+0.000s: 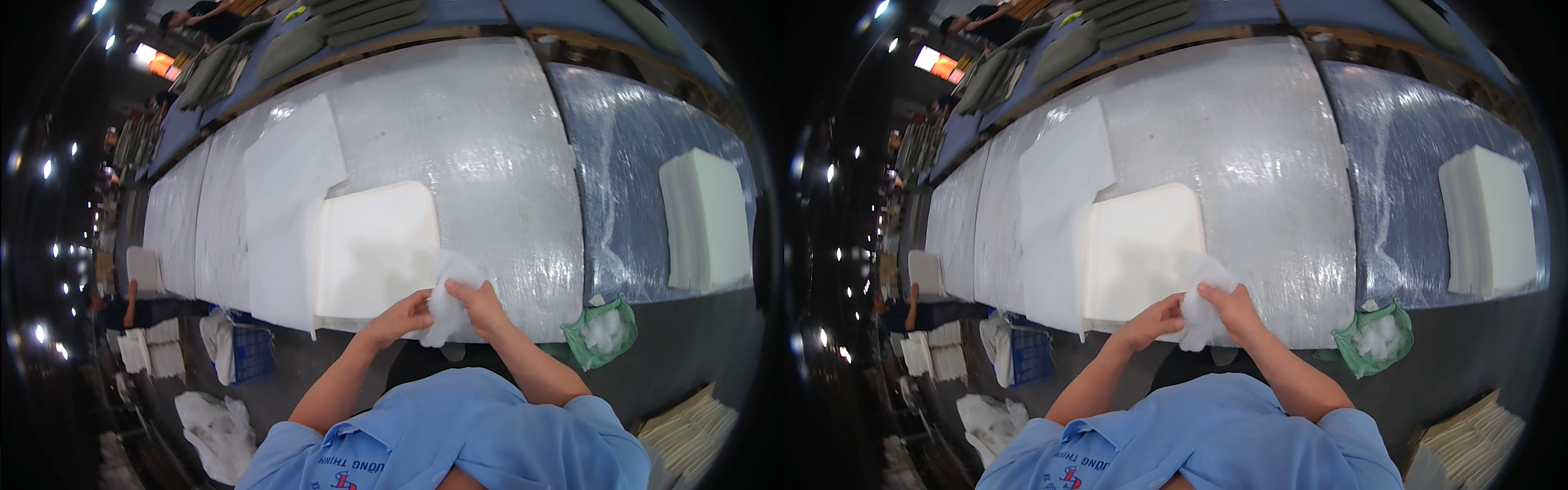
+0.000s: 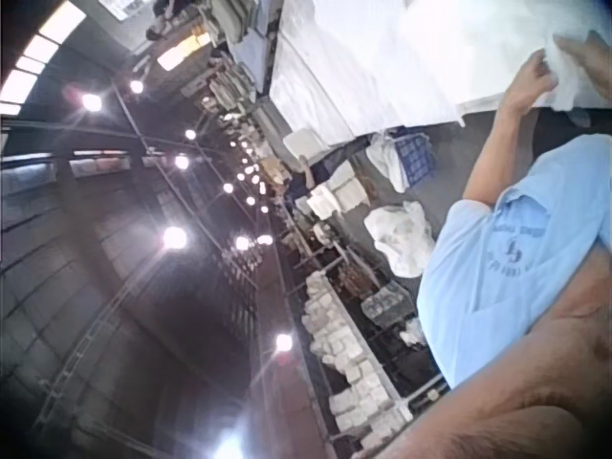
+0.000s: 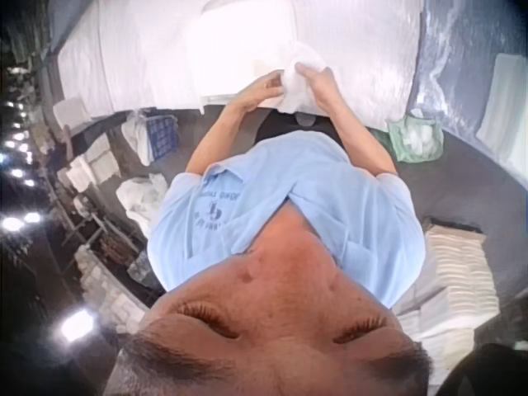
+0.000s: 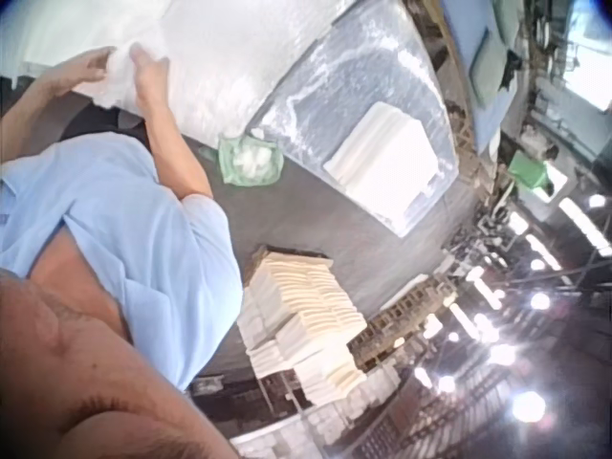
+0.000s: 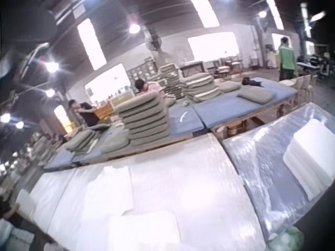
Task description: The person wraps rectangular white foam blocks in thin white sheets on a long workbench. They smooth the sheets, fold the edges, and roll the blocks into compact bundles. The person places the wrapped bundles into a blue crate.
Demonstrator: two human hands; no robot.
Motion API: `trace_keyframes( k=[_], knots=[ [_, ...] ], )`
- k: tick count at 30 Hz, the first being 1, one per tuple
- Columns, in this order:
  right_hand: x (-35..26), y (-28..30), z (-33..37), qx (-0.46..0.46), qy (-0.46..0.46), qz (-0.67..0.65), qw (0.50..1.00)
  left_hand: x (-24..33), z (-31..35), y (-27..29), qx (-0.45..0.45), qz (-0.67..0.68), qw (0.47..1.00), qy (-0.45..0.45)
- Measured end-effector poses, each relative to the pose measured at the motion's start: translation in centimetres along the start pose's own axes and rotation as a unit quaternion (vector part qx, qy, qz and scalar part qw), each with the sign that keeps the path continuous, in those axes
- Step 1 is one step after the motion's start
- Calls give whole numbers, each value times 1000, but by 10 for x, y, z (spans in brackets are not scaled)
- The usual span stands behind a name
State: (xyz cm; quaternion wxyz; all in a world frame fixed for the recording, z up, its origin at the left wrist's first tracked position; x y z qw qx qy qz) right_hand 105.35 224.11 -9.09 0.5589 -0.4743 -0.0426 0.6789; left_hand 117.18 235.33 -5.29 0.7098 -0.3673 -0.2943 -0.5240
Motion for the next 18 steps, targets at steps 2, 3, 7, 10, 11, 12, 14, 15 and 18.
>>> trace_keyframes(
  k=[2, 3, 7, 10, 11, 12, 14, 15, 18],
  knots=[
    [19, -20, -7, 5, -6, 82, 997, -11, -8, 19, 33, 5, 998, 62],
    [25, -30, -11, 8, -6, 121, 993, -17, -8, 29, 47, 6, 994, 93],
    [38, -59, -29, 55, 4, -12, 998, -32, 3, 77, 133, 135, 982, 24],
    [56, -87, -44, 55, 12, -35, 998, -36, 12, 113, 160, 148, 976, 12],
    [64, -96, -48, 51, 10, -17, 998, -36, 15, 122, 162, 150, 975, 13],
    [71, -106, -53, 47, 7, 0, 999, -36, 17, 131, 164, 151, 975, 14],
    [83, -117, -68, 57, 34, 46, 997, -32, 21, 142, 141, 128, 981, 34],
    [88, -121, -74, 62, 48, 69, 995, -29, 22, 147, 129, 116, 984, 44],
    [102, -146, -85, 60, 56, 56, 995, -41, 29, 162, 69, 132, 986, 77]
  ],
)
Point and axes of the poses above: each hand's wrist, its own z-axis away from the middle knuckle, its own y-axis out of the back of the hand, x = y × z, the point moved 7 cm from there along -z, towards the middle knuckle, and after that the axes turned 4 degrees about -z, right-handed, at the moved point
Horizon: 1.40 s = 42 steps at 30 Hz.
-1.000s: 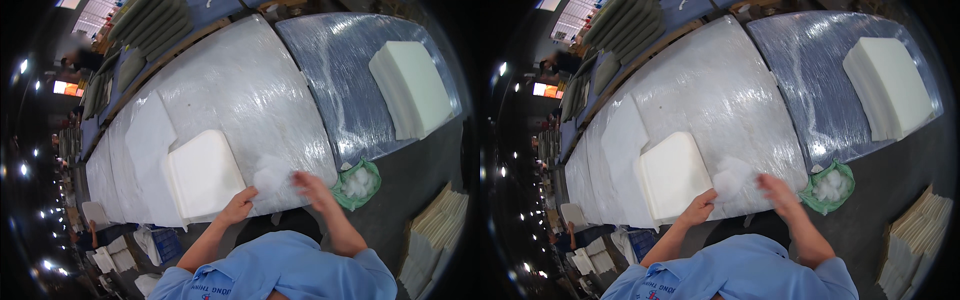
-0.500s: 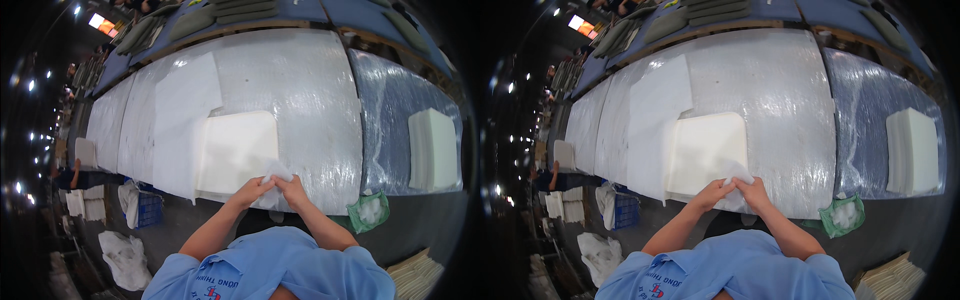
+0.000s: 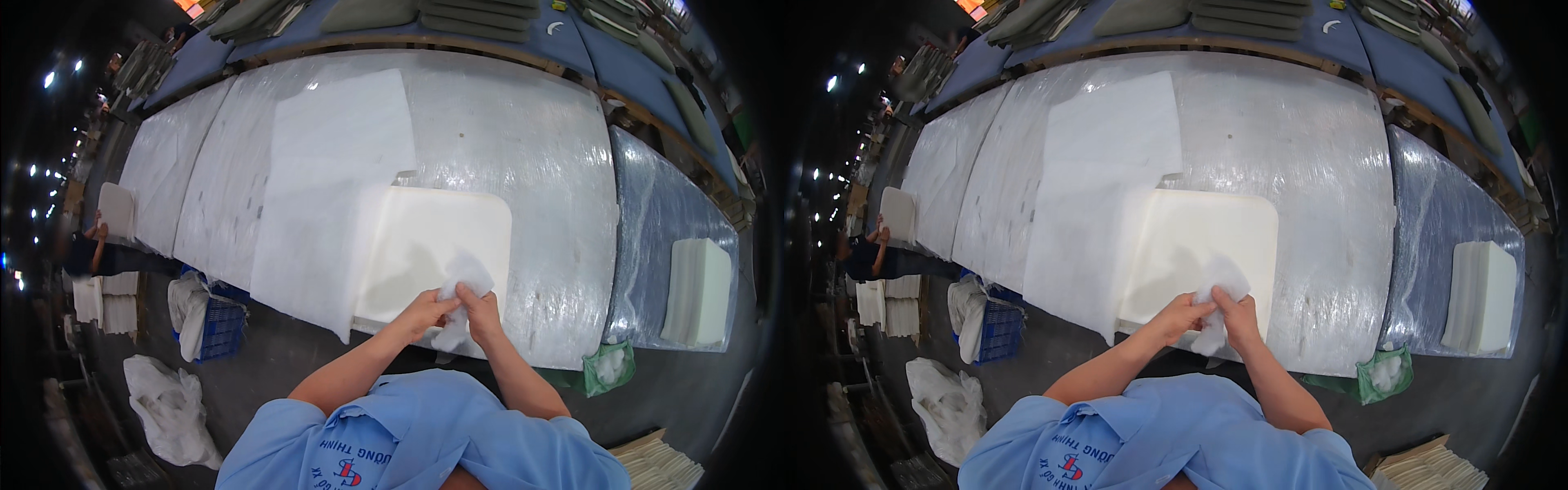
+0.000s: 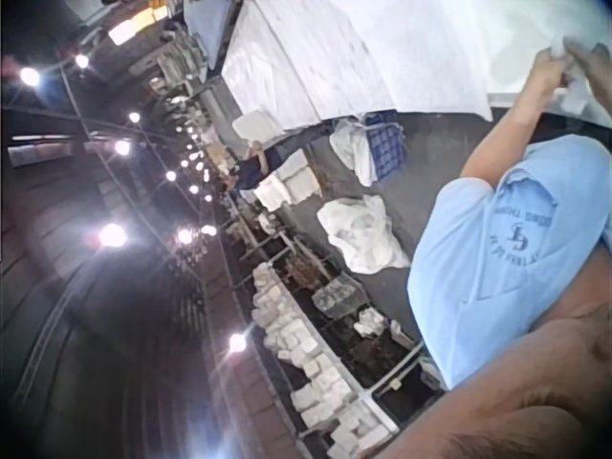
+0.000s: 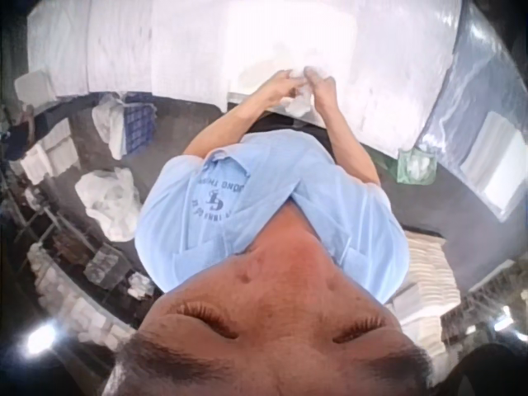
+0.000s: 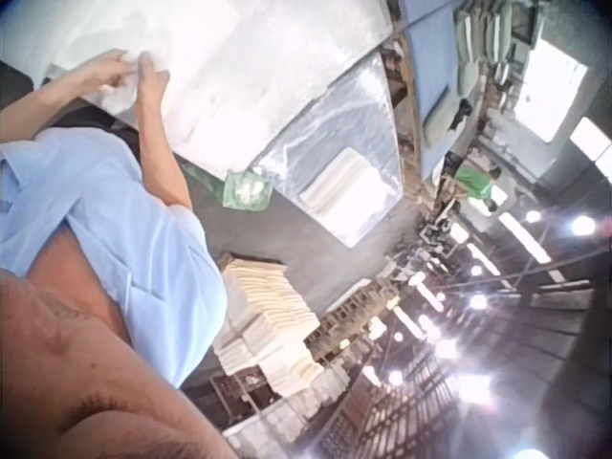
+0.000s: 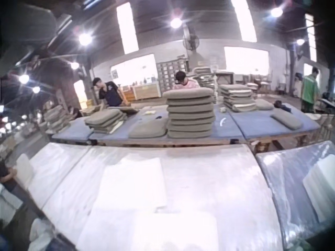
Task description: The person wraps rectangular white foam blocks in thin white sheets on a long workbench. They smooth the sheets, fold the edges, and roll the blocks into compact bundles. The person places the wrapped bundles into a blue crate.
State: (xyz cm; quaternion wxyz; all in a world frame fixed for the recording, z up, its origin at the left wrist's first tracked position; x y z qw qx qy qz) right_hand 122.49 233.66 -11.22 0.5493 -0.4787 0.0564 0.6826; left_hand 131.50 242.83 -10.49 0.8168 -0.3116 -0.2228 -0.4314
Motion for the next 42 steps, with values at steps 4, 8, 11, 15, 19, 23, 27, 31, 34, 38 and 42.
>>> trace_keyframes(
  k=[4, 8, 11, 15, 19, 23, 27, 31, 34, 38, 42],
  knots=[
    [8, -16, -12, 1, 31, 106, 994, -12, -7, 25, 17, -31, 999, -20],
    [8, -20, -25, -2, 91, 234, 968, -8, -9, 32, 56, -73, 995, -40],
    [9, -21, -30, -8, 120, 330, 936, 0, -6, 38, 59, -192, 978, -60],
    [12, -33, -38, -26, 179, 365, 913, 4, 0, 46, 54, -314, 946, -64],
    [-1, 41, -71, 130, 189, 383, 895, -2, 12, 28, -40, -382, 915, -122],
    [-28, 76, -90, 150, 35, 207, 966, -8, 30, 73, 9, -419, 892, -172],
    [-35, 56, -87, 60, -48, 111, 991, 5, 9, 87, -3, -240, 967, -88],
    [-28, 16, -75, 15, -66, 103, 992, 36, -23, 59, 18, -48, 995, -87],
    [-19, 7, -69, -33, -83, 149, 985, 47, -47, 46, 36, -3, 998, -42],
    [-28, 10, -54, -88, -122, 145, 978, 41, -65, 55, 51, 27, 998, -28],
    [-48, 36, -51, -26, -153, 60, 986, 36, -69, 57, 52, 43, 997, -22]
  ],
)
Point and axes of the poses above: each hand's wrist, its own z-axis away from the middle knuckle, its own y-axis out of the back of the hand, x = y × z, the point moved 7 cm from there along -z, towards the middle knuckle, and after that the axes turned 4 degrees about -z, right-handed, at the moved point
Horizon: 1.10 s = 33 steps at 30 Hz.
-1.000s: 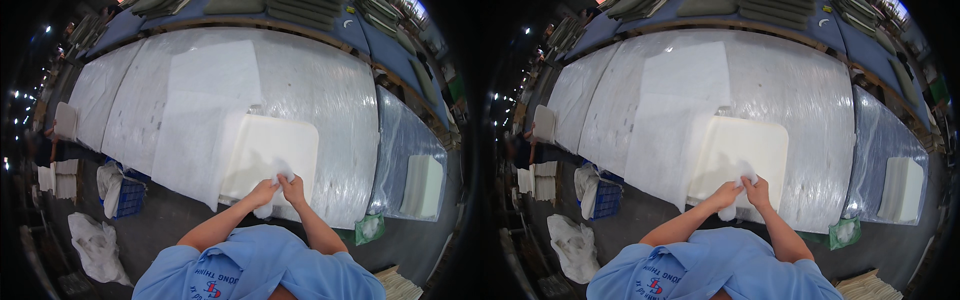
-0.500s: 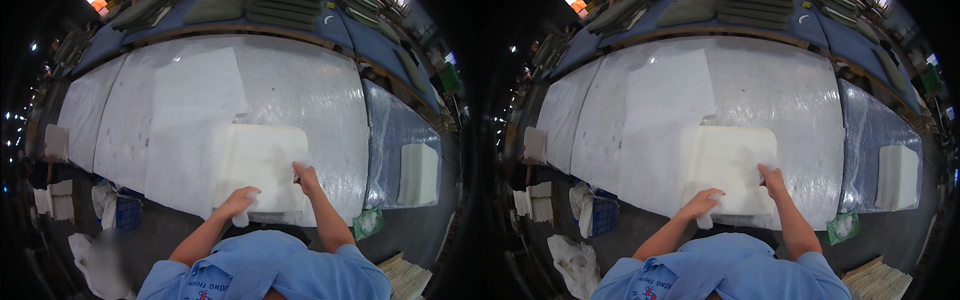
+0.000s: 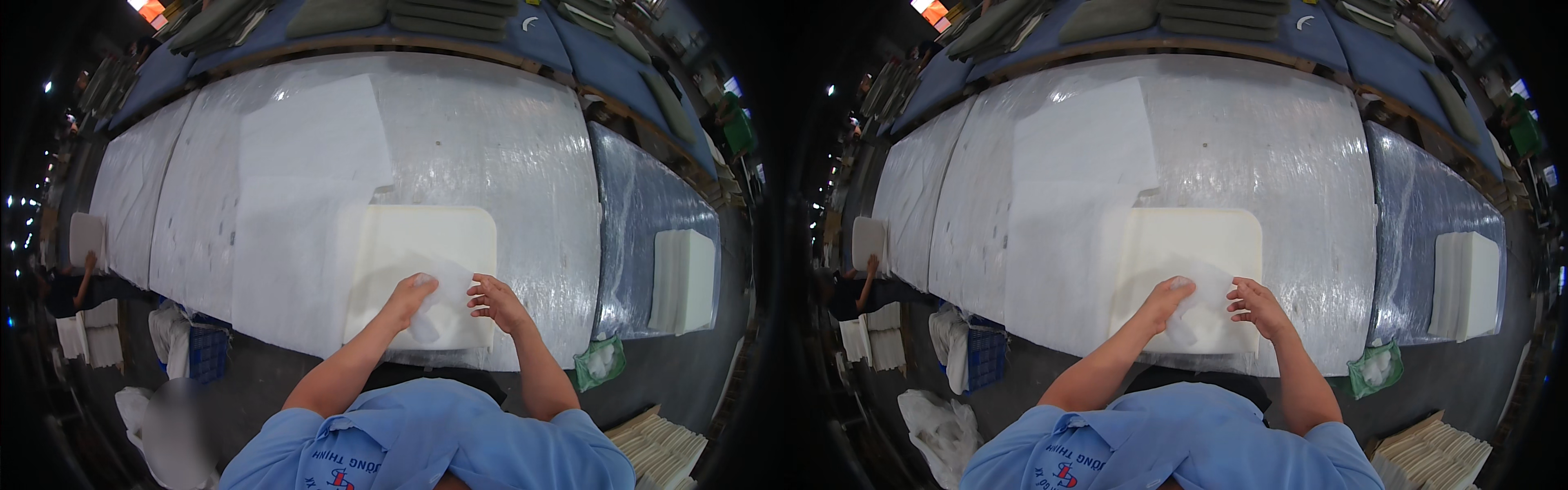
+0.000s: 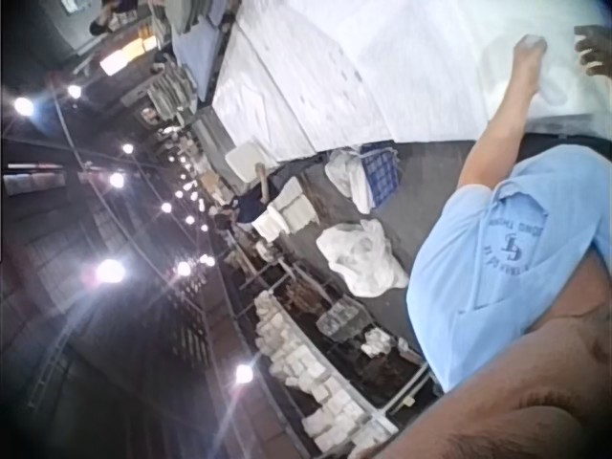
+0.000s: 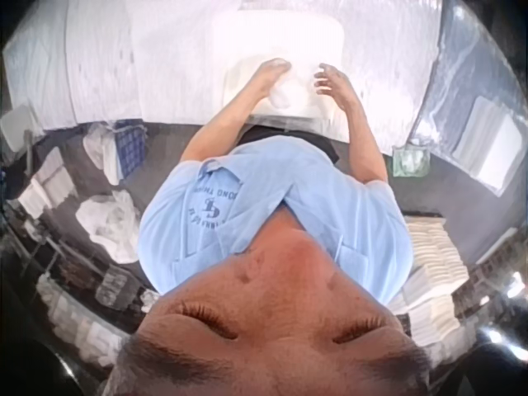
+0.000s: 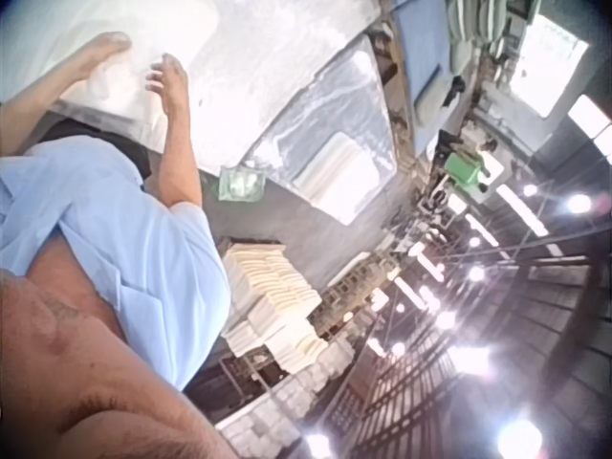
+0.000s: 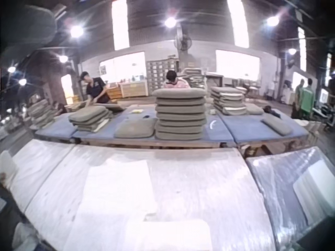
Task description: The person wraps rectangular white foam blocks in thin white sheets on a long workbench. They smooth the sheets, fold the edges, and roll the blocks into compact bundles. The person places the wrapped bundles into a blue crate.
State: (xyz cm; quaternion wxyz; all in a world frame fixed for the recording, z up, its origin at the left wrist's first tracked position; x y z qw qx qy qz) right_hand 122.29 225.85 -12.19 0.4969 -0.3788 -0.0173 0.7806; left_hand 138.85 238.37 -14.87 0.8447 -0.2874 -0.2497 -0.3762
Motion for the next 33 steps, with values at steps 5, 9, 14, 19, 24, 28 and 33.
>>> trace_keyframes(
  k=[5, 9, 14, 19, 24, 28, 33],
  knots=[
    [11, 8, -23, 40, 33, 100, 994, -5, -5, -12, -33, -58, 998, 6],
    [12, 19, -32, 61, 72, 76, 993, -10, -12, 4, 19, -111, 993, -26],
    [-15, 29, -26, 162, 147, 57, 974, 22, 6, 4, 133, -432, 879, -148],
    [-24, 6, -24, 137, 127, 156, 970, 37, 19, -62, 29, -559, 793, -238],
    [-44, 7, -27, 73, 120, 88, 986, 39, -37, -42, 11, -451, 880, -148],
    [-76, 12, -13, 82, 220, 336, 912, 49, -52, -40, -72, -407, 904, -109],
    [-65, 17, -44, 39, 143, 444, 884, 63, -64, -50, -146, -492, 851, -111]
  ],
)
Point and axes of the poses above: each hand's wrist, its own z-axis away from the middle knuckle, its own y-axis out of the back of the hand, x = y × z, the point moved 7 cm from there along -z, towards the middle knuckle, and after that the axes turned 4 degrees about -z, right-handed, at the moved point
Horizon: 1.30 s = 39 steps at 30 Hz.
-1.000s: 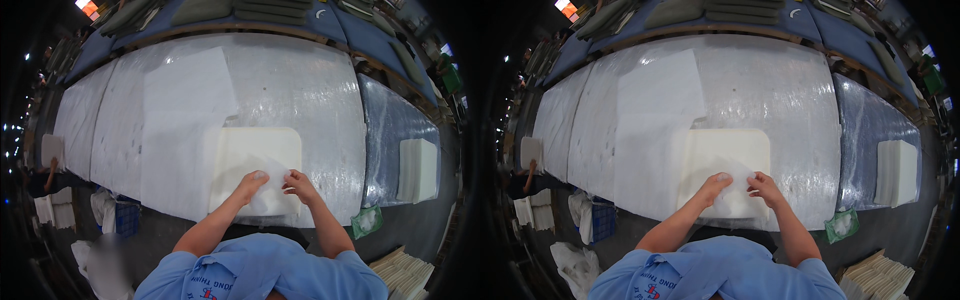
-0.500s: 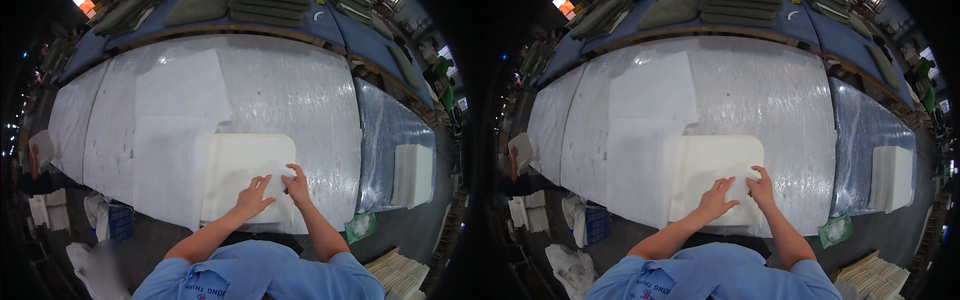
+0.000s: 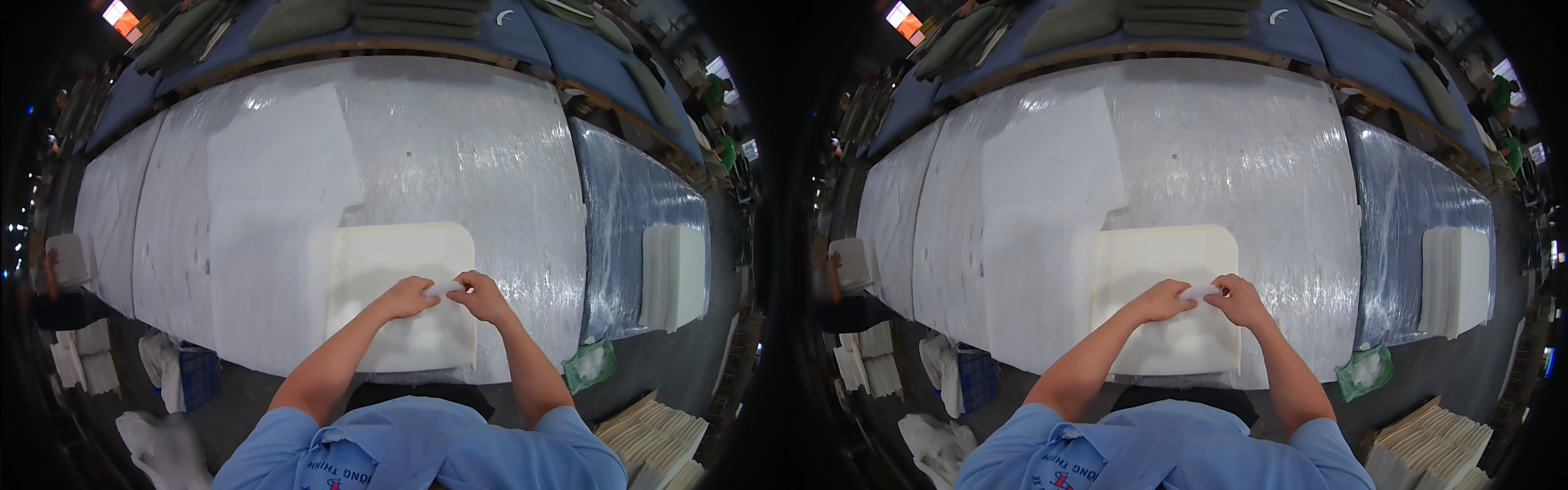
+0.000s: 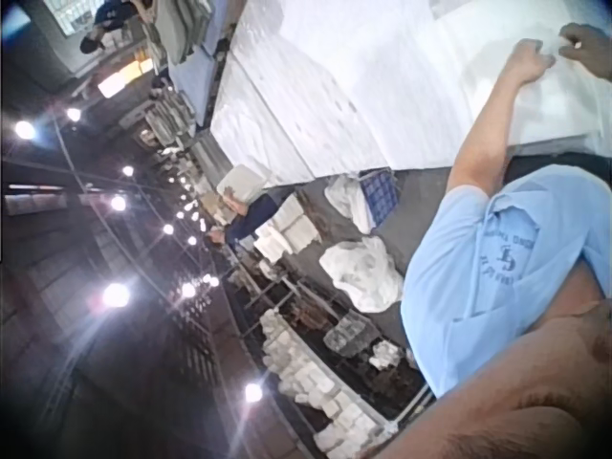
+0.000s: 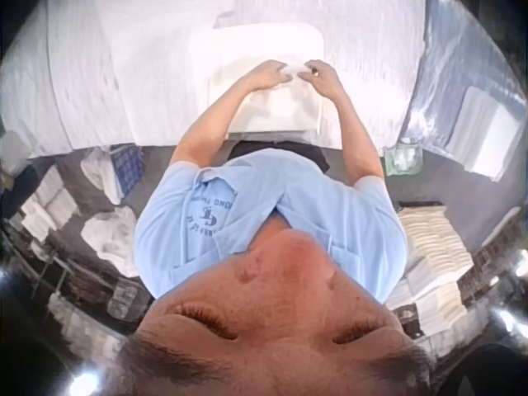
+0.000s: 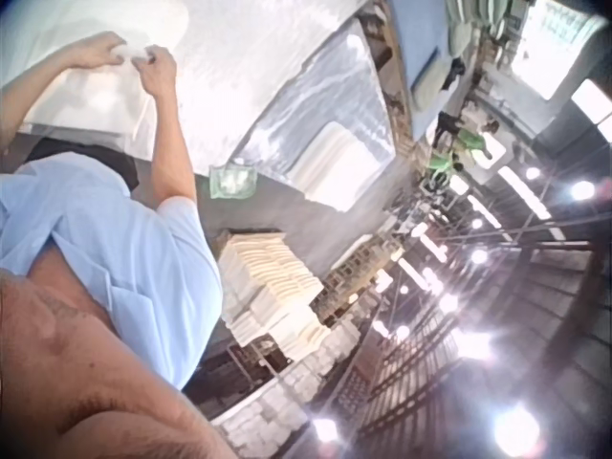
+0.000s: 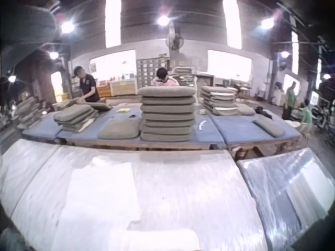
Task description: The person wraps rectangular white foam blocks in thin white sheets on a long workbench. They smooth the sheets, fold the edges, and roll the blocks into compact bundles. The person places the wrapped bundles into a blue crate.
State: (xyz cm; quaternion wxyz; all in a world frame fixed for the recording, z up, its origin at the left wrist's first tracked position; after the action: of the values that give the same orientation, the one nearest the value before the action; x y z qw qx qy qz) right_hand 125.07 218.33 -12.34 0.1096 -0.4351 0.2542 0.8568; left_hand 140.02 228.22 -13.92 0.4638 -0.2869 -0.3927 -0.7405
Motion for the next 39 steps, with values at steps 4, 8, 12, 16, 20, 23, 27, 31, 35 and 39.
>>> trace_keyframes(
  k=[4, 8, 12, 16, 20, 23, 27, 31, 35, 39],
  knots=[
    [23, -4, -9, 32, -69, -205, 976, -10, -1, 38, 124, 7, 991, 41],
    [40, -5, -30, 124, -118, -427, 888, -15, 8, 79, 248, 136, 955, 88],
    [44, 9, -53, 109, -118, -433, 887, 8, 13, 73, 137, 125, 973, 135],
    [28, 32, -71, 31, -100, -419, 902, 6, 15, 47, 38, 134, 985, 106],
    [7, 35, -87, -32, -60, -423, 904, -2, 9, 18, -22, 165, 982, 87],
    [19, 40, -109, -47, -104, -230, 967, 6, -3, 7, -39, 153, 986, 45],
    [36, 59, -126, 118, -72, 83, 987, 17, -21, 0, -26, 139, 988, 62],
    [29, 48, -130, 59, -33, 93, 993, 12, -24, 3, -22, 142, 986, 80],
    [21, 52, -129, -109, -72, -55, 990, 11, -26, 4, -33, 134, 987, 80],
    [27, 55, -125, 11, -87, -268, 959, 20, -30, 2, -47, 139, 986, 83]
  ],
)
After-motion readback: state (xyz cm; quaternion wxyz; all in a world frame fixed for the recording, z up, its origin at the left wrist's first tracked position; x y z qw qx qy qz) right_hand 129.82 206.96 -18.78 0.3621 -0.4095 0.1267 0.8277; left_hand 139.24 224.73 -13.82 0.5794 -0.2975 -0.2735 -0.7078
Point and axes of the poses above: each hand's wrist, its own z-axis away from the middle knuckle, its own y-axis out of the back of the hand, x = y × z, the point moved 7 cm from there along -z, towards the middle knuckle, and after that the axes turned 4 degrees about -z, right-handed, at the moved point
